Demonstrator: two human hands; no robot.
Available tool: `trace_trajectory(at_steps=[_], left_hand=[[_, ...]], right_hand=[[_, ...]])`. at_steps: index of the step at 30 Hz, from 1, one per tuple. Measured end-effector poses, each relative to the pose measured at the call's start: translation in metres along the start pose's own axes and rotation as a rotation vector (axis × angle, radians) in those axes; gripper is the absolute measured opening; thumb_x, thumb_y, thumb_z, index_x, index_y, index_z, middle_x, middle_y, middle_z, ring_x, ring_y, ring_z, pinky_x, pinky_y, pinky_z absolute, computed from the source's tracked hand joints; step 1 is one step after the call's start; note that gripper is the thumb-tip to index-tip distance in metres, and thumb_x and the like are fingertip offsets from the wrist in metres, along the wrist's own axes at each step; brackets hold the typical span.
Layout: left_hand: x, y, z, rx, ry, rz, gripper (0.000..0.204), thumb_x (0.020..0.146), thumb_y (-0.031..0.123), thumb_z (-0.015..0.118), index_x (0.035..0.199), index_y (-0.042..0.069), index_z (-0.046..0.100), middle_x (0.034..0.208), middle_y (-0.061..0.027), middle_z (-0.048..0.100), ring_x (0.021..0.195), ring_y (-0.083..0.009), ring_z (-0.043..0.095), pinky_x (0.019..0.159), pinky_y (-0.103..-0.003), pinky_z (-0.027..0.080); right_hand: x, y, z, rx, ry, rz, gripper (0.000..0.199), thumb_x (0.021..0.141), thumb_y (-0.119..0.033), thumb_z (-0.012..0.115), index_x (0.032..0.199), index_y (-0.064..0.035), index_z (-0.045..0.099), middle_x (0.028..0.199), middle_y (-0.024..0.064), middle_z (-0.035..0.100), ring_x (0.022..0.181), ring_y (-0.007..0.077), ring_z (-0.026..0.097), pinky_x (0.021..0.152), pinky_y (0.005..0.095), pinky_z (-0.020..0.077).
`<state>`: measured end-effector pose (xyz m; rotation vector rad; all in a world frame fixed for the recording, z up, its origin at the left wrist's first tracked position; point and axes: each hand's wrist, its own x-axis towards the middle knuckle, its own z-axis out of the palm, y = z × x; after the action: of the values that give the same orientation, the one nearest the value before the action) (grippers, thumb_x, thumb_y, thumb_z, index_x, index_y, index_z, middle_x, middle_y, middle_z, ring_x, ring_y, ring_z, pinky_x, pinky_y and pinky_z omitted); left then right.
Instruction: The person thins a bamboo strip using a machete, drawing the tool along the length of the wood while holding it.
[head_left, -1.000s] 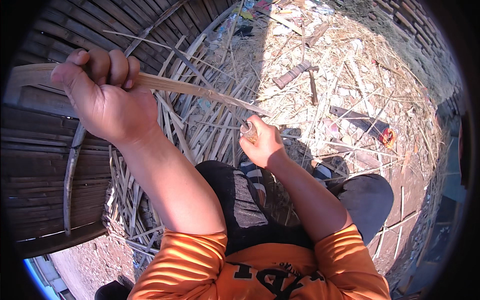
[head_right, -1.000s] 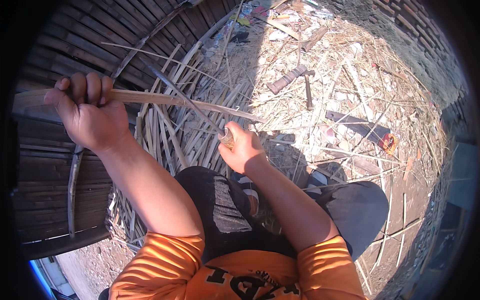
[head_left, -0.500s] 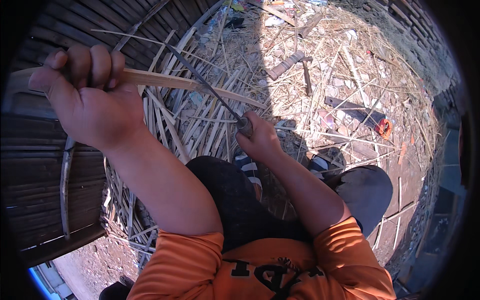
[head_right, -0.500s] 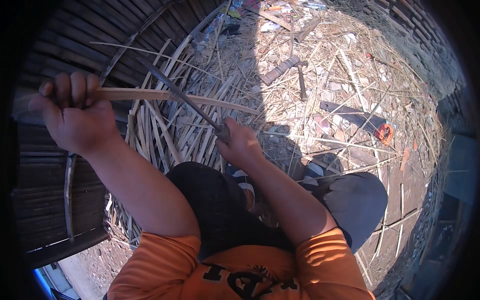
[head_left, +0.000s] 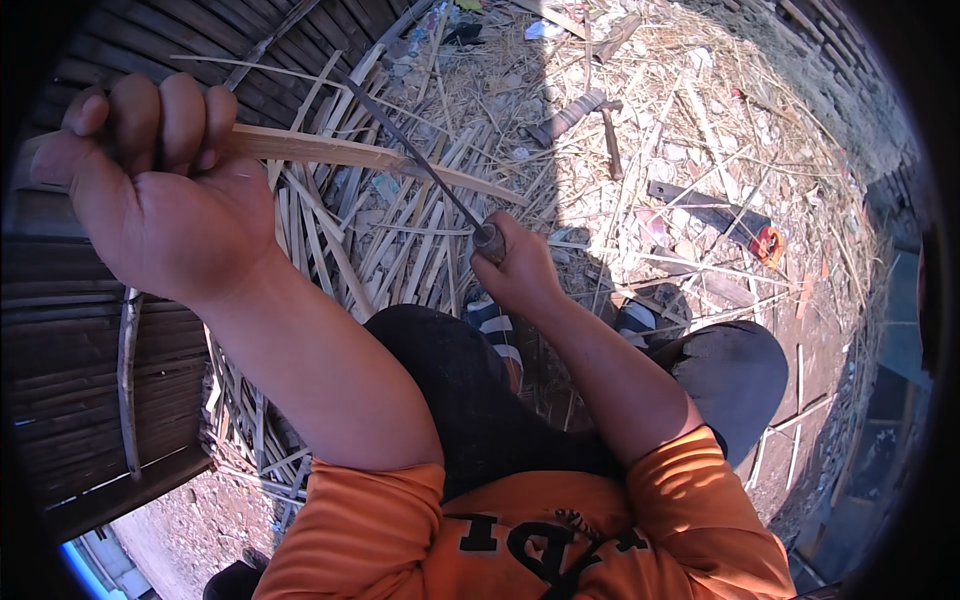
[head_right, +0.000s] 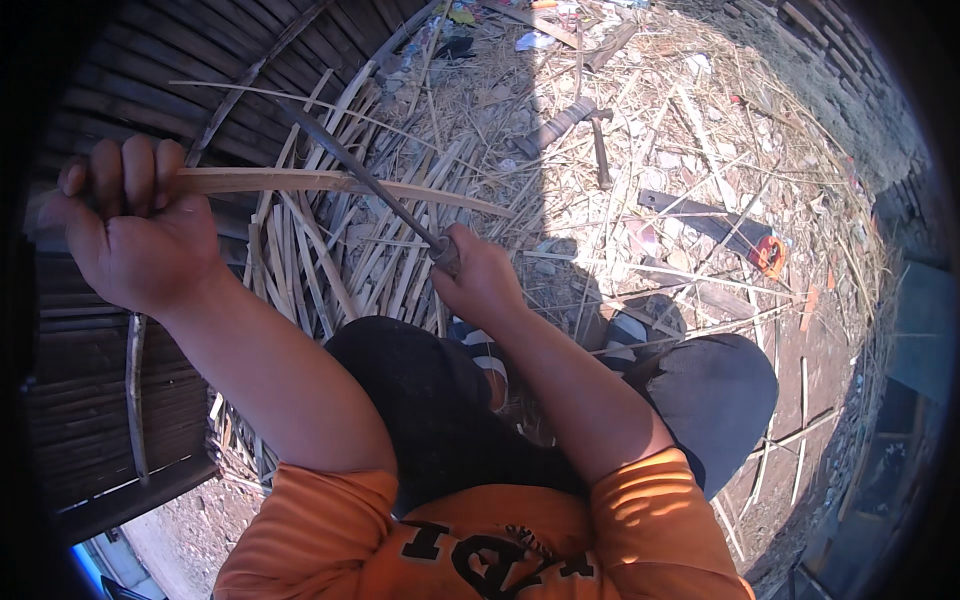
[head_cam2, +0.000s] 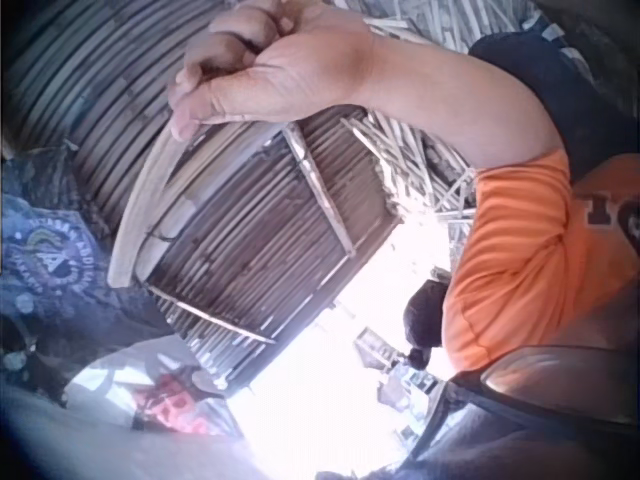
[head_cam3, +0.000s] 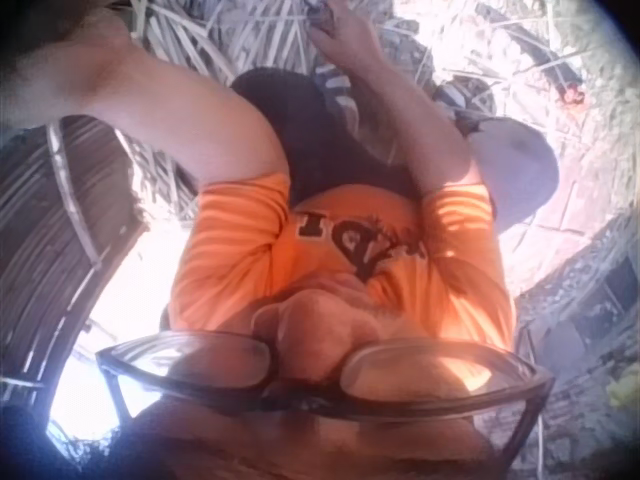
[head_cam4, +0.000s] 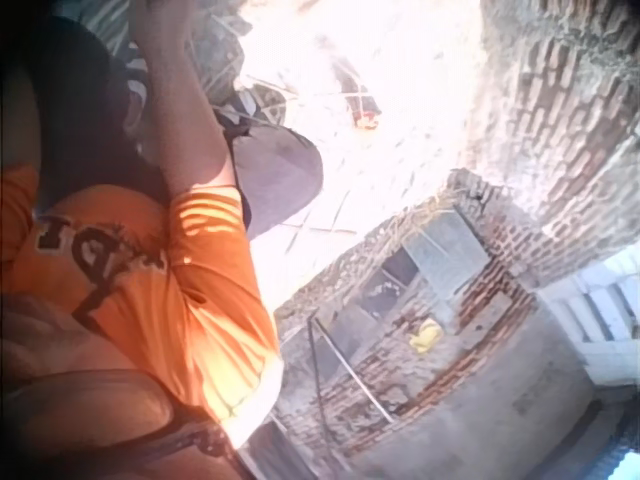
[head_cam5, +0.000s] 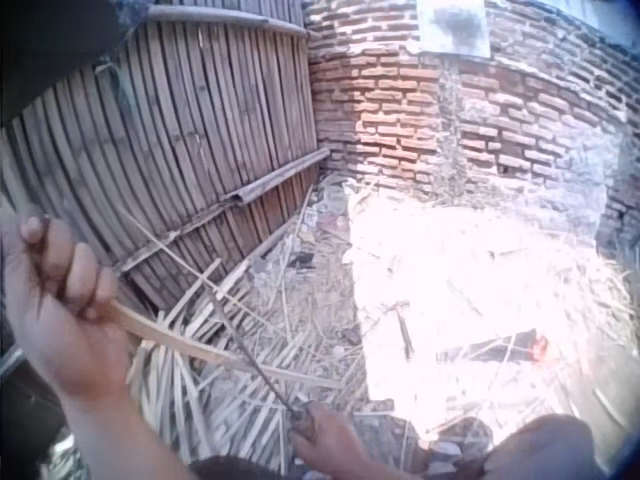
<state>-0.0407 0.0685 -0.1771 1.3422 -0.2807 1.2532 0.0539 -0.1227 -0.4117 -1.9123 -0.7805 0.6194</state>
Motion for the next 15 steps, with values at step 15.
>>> trace_trajectory(at_steps=[15], left_hand=[[0.003,0.002,-0.006,-0.027,-0.04,-0.039,0.021,0.106,0.031,0.046,0.097,0.013,0.048,0.068,0.0027,0.028,0.057,-0.0106,0.025,0.056,-0.028,0.024]], right_hand=[[0.0,0.039,0.021,0.033,0.067,0.036,0.046,0.08,-0.021,0.07,0.118,0.0043,0.06,0.096,0.0299,0.07,0.094,0.0466,0.068,0.084,0.0509,0.0535]])
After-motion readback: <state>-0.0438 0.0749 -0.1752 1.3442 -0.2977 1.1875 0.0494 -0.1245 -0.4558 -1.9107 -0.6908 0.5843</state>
